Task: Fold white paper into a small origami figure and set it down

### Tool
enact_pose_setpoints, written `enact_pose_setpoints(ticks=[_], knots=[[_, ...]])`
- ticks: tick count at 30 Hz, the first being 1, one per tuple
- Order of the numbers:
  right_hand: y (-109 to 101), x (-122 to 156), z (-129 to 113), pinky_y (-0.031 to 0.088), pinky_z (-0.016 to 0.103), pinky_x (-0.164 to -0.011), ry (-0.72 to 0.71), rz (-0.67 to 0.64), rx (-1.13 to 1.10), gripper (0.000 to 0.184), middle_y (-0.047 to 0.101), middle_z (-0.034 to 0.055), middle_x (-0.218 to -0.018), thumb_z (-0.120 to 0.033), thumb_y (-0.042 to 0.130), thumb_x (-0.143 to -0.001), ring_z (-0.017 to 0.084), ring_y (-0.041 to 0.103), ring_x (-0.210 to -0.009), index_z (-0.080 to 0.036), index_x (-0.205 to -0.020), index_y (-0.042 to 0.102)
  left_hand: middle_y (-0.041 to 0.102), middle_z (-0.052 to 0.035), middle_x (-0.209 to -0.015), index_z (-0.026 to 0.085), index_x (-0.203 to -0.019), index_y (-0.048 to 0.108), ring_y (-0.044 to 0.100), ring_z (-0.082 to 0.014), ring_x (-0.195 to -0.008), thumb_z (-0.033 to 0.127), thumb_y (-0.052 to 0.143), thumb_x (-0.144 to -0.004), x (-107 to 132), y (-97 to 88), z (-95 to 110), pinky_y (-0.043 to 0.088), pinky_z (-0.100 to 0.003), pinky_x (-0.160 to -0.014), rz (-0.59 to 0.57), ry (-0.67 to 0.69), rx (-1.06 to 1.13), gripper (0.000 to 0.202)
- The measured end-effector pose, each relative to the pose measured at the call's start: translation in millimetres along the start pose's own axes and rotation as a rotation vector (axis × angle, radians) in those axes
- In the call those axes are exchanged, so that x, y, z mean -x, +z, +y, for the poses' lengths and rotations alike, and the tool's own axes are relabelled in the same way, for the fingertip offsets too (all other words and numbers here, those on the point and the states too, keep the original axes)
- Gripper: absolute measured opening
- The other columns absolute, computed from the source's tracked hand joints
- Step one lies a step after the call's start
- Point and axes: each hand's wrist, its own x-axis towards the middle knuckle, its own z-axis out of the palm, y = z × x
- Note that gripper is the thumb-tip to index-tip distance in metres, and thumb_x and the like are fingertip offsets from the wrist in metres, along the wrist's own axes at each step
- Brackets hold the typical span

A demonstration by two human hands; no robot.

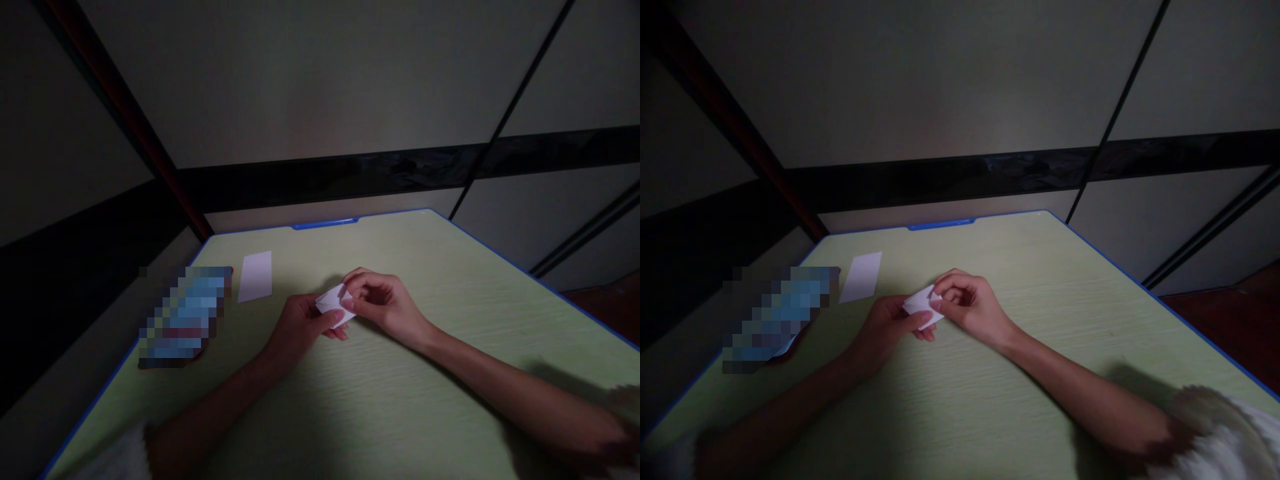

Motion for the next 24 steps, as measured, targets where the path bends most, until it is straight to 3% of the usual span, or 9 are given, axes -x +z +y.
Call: enact_pose_setpoints(ticks=[5,13,20,24], knots=[[-3,0,-1,0.037,0.021,-0.048,-0.029,0.003,0.066,0.0,0.05,0.0017,-0.079,-0.014,0.062,-0.064,0.004,0.047,-0.053,-0.014,-0.064,0.062,0.06,0.0005,-0.049,0.011,-0.056,0.059,0.055,-0.0085,-0.043,0.024,0.057,-0.064,-1,-0.1,-2,0.041,-0.018,-0.045,0.007,0.001,0.014,0.015],[-9,-2,0,0.04,0.022,-0.055,-0.077,-0.101,0.047,0.011,0.051,0.0012,-0.078,-0.007,0.061,-0.064,0.007,0.051,-0.062,-0.016,-0.062,0.066,0.059,0.0006,-0.047,0.011,-0.055,0.059,0.054,-0.0086,-0.042,0.023,0.057,-0.065,-2,-3.2,-5,0.04,-0.019,-0.046,-0.021,0.031,0.06,0.016],[-12,-2,0,0.037,0.021,-0.051,-0.095,-0.162,0.107,0.012,0.048,0.0017,-0.077,-0.007,0.058,-0.066,0.007,0.048,-0.061,-0.015,-0.063,0.066,0.059,0.0003,-0.046,0.01,-0.062,0.06,0.055,-0.0108,-0.04,0.024,0.059,-0.06,-4,-7.5,-5,0.039,-0.021,-0.042,-0.088,-0.043,0.145,0.014],[-11,0,-1,0.038,0.022,-0.052,-0.094,-0.221,0.174,0.009,0.047,0.0022,-0.077,-0.008,0.059,-0.066,0.008,0.047,-0.062,-0.014,-0.061,0.064,0.057,0.0014,-0.045,0.01,-0.06,0.059,0.056,-0.0118,-0.039,0.028,0.06,-0.061,-3,-7.1,1,0.04,-0.02,-0.041,-0.124,-0.083,0.076,0.018]])
